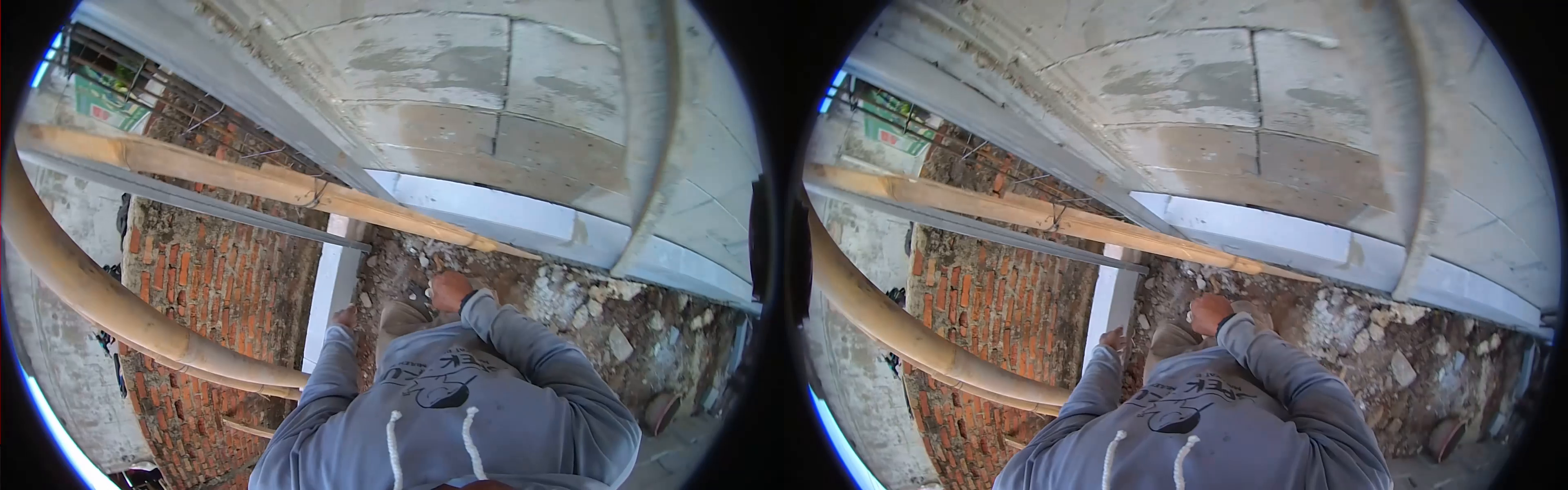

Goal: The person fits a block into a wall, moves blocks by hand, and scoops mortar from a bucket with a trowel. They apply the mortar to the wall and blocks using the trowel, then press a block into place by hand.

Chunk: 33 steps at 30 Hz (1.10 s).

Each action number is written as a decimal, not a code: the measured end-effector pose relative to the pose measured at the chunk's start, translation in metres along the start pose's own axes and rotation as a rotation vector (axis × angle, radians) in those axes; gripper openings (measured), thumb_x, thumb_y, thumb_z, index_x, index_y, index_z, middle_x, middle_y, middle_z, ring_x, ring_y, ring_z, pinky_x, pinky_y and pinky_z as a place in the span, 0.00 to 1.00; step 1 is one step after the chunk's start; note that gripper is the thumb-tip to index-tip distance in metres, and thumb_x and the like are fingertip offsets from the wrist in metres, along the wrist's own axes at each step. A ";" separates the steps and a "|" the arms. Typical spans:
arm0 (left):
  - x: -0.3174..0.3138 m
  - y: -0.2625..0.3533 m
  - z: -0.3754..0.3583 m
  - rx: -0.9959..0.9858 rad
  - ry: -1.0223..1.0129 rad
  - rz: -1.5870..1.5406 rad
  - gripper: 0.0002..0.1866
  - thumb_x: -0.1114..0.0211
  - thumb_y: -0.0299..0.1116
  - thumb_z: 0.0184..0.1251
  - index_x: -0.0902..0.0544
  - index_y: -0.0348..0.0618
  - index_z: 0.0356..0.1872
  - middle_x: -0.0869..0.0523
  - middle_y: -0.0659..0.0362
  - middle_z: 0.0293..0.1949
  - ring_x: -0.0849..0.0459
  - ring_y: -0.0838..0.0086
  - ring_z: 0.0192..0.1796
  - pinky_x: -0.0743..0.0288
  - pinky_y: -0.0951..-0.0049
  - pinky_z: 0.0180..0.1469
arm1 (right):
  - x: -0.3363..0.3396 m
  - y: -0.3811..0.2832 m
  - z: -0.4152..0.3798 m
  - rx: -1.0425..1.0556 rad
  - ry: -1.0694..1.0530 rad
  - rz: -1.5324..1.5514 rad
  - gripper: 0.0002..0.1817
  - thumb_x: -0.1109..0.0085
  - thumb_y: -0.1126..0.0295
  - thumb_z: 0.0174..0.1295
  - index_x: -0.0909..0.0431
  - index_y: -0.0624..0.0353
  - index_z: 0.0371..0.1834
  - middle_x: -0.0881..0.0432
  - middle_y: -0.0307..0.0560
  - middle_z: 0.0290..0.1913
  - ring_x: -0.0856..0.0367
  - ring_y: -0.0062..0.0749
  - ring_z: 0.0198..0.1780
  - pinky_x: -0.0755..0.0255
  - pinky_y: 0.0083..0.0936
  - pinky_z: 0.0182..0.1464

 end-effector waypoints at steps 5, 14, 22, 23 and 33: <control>-0.021 0.067 -0.114 -0.124 -0.171 0.684 0.23 0.48 0.47 0.60 0.31 0.42 0.51 0.22 0.48 0.45 0.23 0.55 0.45 0.31 0.59 0.40 | 0.034 0.030 -0.044 -0.086 -0.056 -0.039 0.09 0.49 0.68 0.43 0.22 0.62 0.21 0.21 0.57 0.26 0.22 0.50 0.32 0.29 0.41 0.36; -0.095 0.098 -0.159 -0.043 -0.511 -0.103 0.23 0.48 0.50 0.60 0.31 0.43 0.48 0.22 0.48 0.45 0.23 0.57 0.46 0.31 0.58 0.41 | -0.007 0.182 -0.169 -0.689 -0.248 -0.065 0.13 0.49 0.66 0.46 0.21 0.64 0.27 0.21 0.59 0.33 0.22 0.49 0.39 0.29 0.40 0.42; -0.087 0.135 -0.156 -0.540 -0.158 0.641 0.21 0.50 0.49 0.59 0.20 0.41 0.36 0.18 0.49 0.35 0.21 0.58 0.39 0.30 0.62 0.42 | -0.132 0.263 -0.346 -0.917 -0.338 -0.148 0.17 0.55 0.63 0.58 0.23 0.63 0.42 0.23 0.56 0.46 0.27 0.44 0.51 0.31 0.32 0.50; -0.082 0.138 -0.163 -0.646 -0.070 0.509 0.22 0.51 0.50 0.59 0.19 0.40 0.33 0.18 0.48 0.35 0.21 0.56 0.40 0.31 0.61 0.42 | -0.140 0.263 -0.351 -0.941 -0.384 -0.167 0.16 0.55 0.63 0.58 0.22 0.63 0.39 0.24 0.57 0.46 0.26 0.46 0.50 0.31 0.31 0.50; -0.092 -0.009 -0.170 -0.312 -0.070 0.529 0.28 0.51 0.53 0.57 0.23 0.37 0.43 0.23 0.42 0.46 0.26 0.52 0.51 0.35 0.62 0.52 | -0.018 0.185 -0.244 -0.448 -0.453 -0.532 0.17 0.49 0.61 0.50 0.23 0.62 0.38 0.25 0.65 0.43 0.26 0.52 0.47 0.31 0.37 0.48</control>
Point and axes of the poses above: each hand's wrist, its own z-axis towards the middle knuckle, its own x-axis out of the back of the hand, y = z × x, the point moved 4 cm from there along z, towards the middle knuckle
